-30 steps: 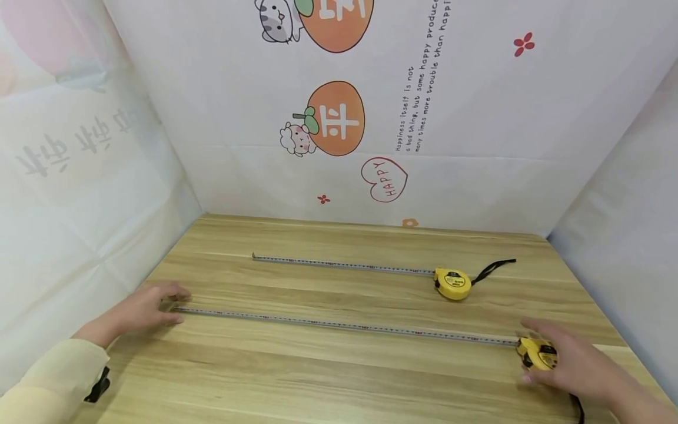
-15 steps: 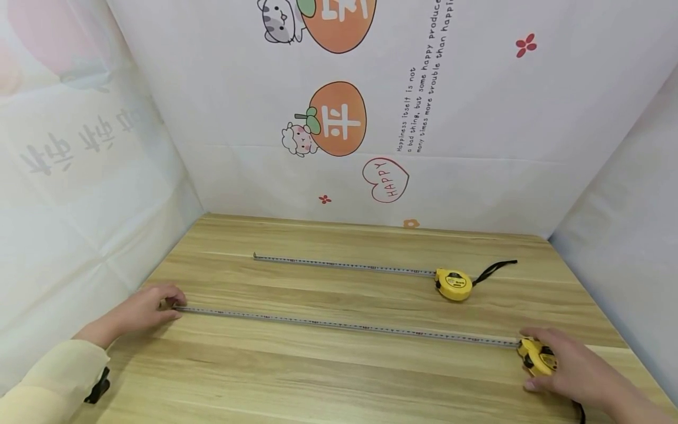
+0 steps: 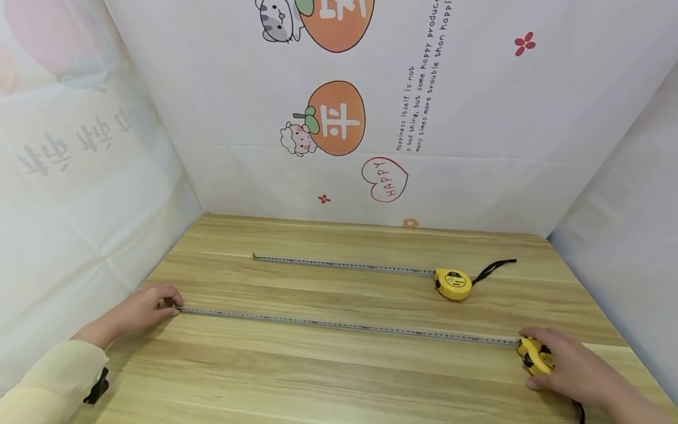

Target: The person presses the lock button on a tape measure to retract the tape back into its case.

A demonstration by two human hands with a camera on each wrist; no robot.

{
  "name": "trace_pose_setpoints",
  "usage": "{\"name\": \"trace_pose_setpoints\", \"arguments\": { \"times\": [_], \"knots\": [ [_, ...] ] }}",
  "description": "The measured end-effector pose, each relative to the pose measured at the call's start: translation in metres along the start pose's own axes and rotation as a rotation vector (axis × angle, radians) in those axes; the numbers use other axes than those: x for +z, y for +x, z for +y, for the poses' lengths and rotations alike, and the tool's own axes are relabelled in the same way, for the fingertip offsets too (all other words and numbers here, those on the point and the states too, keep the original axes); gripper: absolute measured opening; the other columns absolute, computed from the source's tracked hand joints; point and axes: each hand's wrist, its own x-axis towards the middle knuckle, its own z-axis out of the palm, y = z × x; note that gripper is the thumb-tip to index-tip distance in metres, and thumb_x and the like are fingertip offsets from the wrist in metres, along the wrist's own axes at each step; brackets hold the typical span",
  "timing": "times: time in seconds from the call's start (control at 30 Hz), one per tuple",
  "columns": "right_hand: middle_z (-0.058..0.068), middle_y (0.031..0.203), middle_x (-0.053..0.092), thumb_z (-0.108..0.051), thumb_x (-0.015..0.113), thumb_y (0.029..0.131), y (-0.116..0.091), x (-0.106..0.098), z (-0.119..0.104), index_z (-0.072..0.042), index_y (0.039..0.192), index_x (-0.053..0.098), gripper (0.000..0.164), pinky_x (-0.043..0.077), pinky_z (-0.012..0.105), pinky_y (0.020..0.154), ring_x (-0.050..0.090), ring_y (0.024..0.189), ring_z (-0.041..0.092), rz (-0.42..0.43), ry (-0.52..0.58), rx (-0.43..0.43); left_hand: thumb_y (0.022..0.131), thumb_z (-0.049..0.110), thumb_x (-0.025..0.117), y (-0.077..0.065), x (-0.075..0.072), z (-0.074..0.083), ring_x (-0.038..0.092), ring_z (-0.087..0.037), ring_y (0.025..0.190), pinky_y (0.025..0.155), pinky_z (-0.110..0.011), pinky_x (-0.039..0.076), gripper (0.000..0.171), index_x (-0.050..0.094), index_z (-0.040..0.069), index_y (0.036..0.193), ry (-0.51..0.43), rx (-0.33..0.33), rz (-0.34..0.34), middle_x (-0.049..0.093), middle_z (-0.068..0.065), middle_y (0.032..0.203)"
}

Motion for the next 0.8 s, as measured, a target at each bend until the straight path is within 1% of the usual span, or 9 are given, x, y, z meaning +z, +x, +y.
{"name": "trace_pose_setpoints", "arguments": {
  "times": [0.17, 0.27, 0.37, 0.47, 0.5, 0.6, 0.7, 0.73, 0.8],
  "knots": [
    [0.028, 0.125, 0.055, -0.04, 0.09, 0.059, 0.0012, -0.0029, 0.0013, 0.01, 0.129, 0.051, 0.095, 0.05, 0.052, 0.078, 0.056, 0.107, 0.044, -0.063, 0.036, 0.027, 0.084, 0.005, 0.074, -0.0003, -0.0012, -0.0001, 0.058, -0.012, 0.081, 0.072, -0.035, 0.051, 0.014, 0.066, 0.014, 0.09, -0.006, 0.004, -0.003, 0.061, 0.008, 0.089],
    [0.028, 0.124, 0.055, -0.038, 0.091, 0.059, 0.001, -0.0039, 0.002, 0.01, 0.131, 0.05, 0.095, 0.051, 0.047, 0.076, 0.057, 0.105, 0.041, -0.079, 0.045, 0.034, 0.084, 0.004, 0.074, -0.0001, -0.0011, -0.0008, 0.058, -0.012, 0.081, 0.072, -0.035, 0.052, 0.014, 0.066, 0.014, 0.09, -0.007, 0.011, -0.003, 0.061, 0.008, 0.089],
    [0.025, 0.123, 0.056, -0.035, 0.092, 0.058, -0.0002, -0.0048, 0.0009, 0.009, 0.131, 0.051, 0.095, 0.052, 0.039, 0.075, 0.057, 0.104, 0.037, -0.071, 0.031, 0.043, 0.084, 0.004, 0.074, 0.0, -0.0007, -0.0013, 0.058, -0.011, 0.081, 0.072, -0.034, 0.051, 0.014, 0.066, 0.014, 0.089, -0.007, 0.013, 0.0, 0.061, 0.008, 0.089],
    [0.027, 0.122, 0.056, -0.031, 0.092, 0.058, -0.0011, -0.0053, 0.0005, 0.01, 0.13, 0.051, 0.093, 0.052, 0.043, 0.075, 0.057, 0.104, 0.039, -0.055, 0.034, 0.027, 0.084, 0.004, 0.074, -0.0001, -0.0006, -0.0012, 0.058, -0.011, 0.081, 0.072, -0.034, 0.052, 0.014, 0.066, 0.015, 0.089, -0.009, 0.012, 0.002, 0.061, 0.008, 0.089],
    [0.025, 0.122, 0.057, -0.032, 0.092, 0.057, -0.0015, -0.005, -0.0001, 0.009, 0.129, 0.053, 0.092, 0.052, 0.041, 0.075, 0.058, 0.104, 0.039, -0.042, 0.018, 0.026, 0.084, 0.004, 0.074, -0.0001, -0.0007, -0.001, 0.058, -0.011, 0.081, 0.072, -0.035, 0.052, 0.014, 0.066, 0.015, 0.089, -0.01, 0.011, 0.002, 0.061, 0.008, 0.089],
    [0.027, 0.121, 0.058, -0.028, 0.093, 0.056, -0.002, -0.0042, 0.0001, 0.01, 0.127, 0.054, 0.089, 0.052, 0.046, 0.076, 0.058, 0.103, 0.042, -0.012, 0.011, -0.002, 0.085, 0.004, 0.074, -0.0004, -0.0013, -0.0001, 0.059, -0.012, 0.081, 0.073, -0.036, 0.052, 0.014, 0.066, 0.015, 0.089, -0.005, 0.009, 0.002, 0.061, 0.008, 0.089],
    [0.025, 0.12, 0.059, -0.027, 0.093, 0.056, -0.0025, -0.0034, -0.0004, 0.009, 0.126, 0.056, 0.086, 0.053, 0.044, 0.074, 0.059, 0.101, 0.041, 0.009, -0.003, 0.0, 0.085, 0.005, 0.074, -0.0005, -0.0019, 0.0008, 0.06, -0.013, 0.082, 0.074, -0.036, 0.052, 0.013, 0.067, 0.014, 0.09, 0.004, 0.01, 0.001, 0.062, 0.008, 0.089],
    [0.027, 0.119, 0.059, -0.025, 0.093, 0.057, -0.0026, -0.0036, -0.0004, 0.01, 0.126, 0.055, 0.086, 0.052, 0.046, 0.074, 0.059, 0.101, 0.041, 0.01, 0.008, -0.001, 0.085, 0.005, 0.074, -0.0005, -0.0022, 0.0011, 0.06, -0.013, 0.082, 0.074, -0.036, 0.052, 0.012, 0.067, 0.014, 0.09, 0.007, 0.011, 0.0, 0.062, 0.008, 0.089],
    [0.026, 0.119, 0.059, -0.025, 0.093, 0.057, -0.0031, -0.0039, -0.0015, 0.008, 0.125, 0.057, 0.084, 0.053, 0.043, 0.072, 0.059, 0.1, 0.039, 0.03, -0.003, 0.011, 0.085, 0.005, 0.074, -0.0004, -0.0027, 0.0016, 0.061, -0.013, 0.082, 0.074, -0.037, 0.053, 0.012, 0.067, 0.014, 0.09, 0.01, 0.011, 0.001, 0.063, 0.008, 0.09]
  ]
}}
